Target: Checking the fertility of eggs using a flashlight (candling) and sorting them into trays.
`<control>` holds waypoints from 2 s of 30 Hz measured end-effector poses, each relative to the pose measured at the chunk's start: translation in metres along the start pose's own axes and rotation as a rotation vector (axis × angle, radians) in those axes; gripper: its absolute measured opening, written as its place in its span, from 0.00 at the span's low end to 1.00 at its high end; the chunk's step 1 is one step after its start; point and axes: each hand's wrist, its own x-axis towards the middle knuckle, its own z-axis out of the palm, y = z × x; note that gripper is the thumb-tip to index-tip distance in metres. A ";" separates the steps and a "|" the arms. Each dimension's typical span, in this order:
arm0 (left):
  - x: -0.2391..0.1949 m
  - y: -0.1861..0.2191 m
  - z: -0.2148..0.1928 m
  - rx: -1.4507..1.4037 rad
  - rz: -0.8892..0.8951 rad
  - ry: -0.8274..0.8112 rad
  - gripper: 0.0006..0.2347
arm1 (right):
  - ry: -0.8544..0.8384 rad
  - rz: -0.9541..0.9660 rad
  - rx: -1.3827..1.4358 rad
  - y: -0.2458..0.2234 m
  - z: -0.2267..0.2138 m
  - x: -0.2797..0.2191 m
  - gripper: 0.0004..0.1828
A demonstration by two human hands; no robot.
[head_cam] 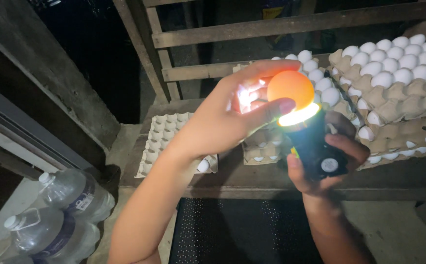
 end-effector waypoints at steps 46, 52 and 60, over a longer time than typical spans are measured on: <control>-0.012 0.001 -0.007 0.051 0.028 0.005 0.21 | -0.052 -0.108 0.074 0.006 0.024 0.008 0.34; -0.007 -0.002 -0.008 0.112 0.021 0.009 0.23 | -0.021 -0.092 0.150 0.015 0.027 0.001 0.34; -0.003 -0.007 -0.013 0.117 0.010 -0.045 0.24 | -0.039 -0.043 0.169 0.018 0.026 -0.004 0.35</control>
